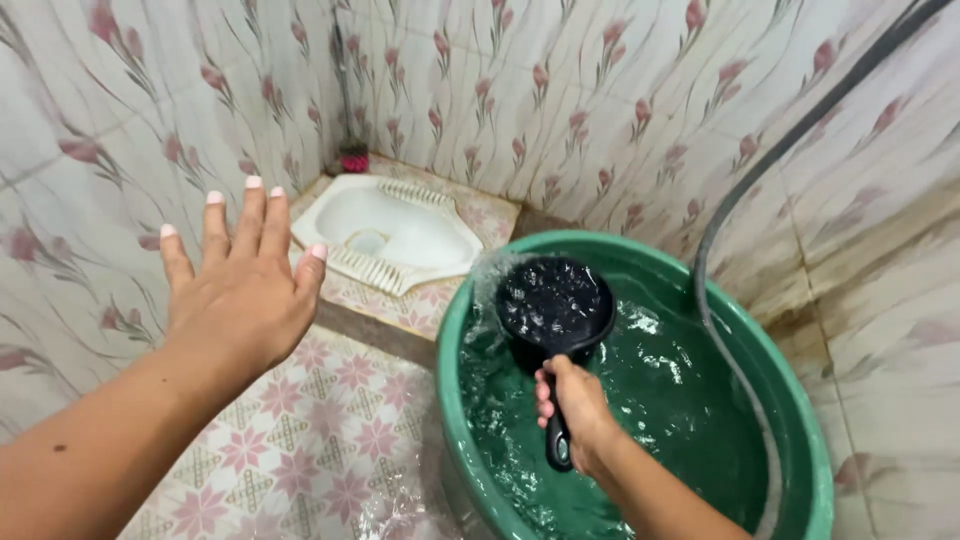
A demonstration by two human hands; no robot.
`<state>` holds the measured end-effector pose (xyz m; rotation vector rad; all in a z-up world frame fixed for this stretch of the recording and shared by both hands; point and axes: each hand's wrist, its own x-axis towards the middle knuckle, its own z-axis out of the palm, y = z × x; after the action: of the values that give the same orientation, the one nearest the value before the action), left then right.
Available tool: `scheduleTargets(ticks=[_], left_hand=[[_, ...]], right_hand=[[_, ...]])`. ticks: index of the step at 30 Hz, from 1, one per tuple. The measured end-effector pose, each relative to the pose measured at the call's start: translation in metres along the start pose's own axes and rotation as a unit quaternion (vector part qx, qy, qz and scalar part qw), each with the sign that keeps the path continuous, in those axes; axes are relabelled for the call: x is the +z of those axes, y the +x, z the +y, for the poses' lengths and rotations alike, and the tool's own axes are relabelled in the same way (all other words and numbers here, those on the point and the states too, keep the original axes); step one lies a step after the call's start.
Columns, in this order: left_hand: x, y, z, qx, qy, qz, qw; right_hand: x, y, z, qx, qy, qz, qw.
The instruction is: Cleaning the floor and squat toilet area in a bathroom using a mop and water from a bucket.
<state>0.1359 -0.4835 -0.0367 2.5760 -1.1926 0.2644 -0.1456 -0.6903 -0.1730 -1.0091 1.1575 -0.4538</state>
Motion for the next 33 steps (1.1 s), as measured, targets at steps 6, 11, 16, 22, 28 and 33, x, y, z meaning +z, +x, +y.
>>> scheduleTargets(ticks=[6,11,16,22,28,33], left_hand=[[-0.012,0.017,-0.024,0.004,0.007,0.019,1.0],[-0.038,0.035,-0.057,0.009,0.017,0.034,0.999],[-0.061,0.055,-0.1,0.01,0.011,0.032,0.999],[-0.067,0.068,-0.134,0.012,0.019,0.03,0.999],[-0.06,0.08,-0.141,0.039,0.016,0.057,0.997],[-0.053,0.085,-0.136,0.07,0.005,0.068,0.995]], right_hand=[[0.065,-0.031,-0.08,-0.16,-0.187,0.022,0.969],[0.131,-0.018,-0.105,-0.235,-0.412,0.114,0.873],[0.192,-0.037,-0.127,-0.238,-0.503,0.148,0.818],[0.231,-0.053,-0.144,-0.228,-0.562,0.175,0.775],[0.233,-0.037,-0.141,-0.277,-0.59,0.202,0.731],[0.231,-0.05,-0.14,-0.348,-0.573,0.253,0.697]])
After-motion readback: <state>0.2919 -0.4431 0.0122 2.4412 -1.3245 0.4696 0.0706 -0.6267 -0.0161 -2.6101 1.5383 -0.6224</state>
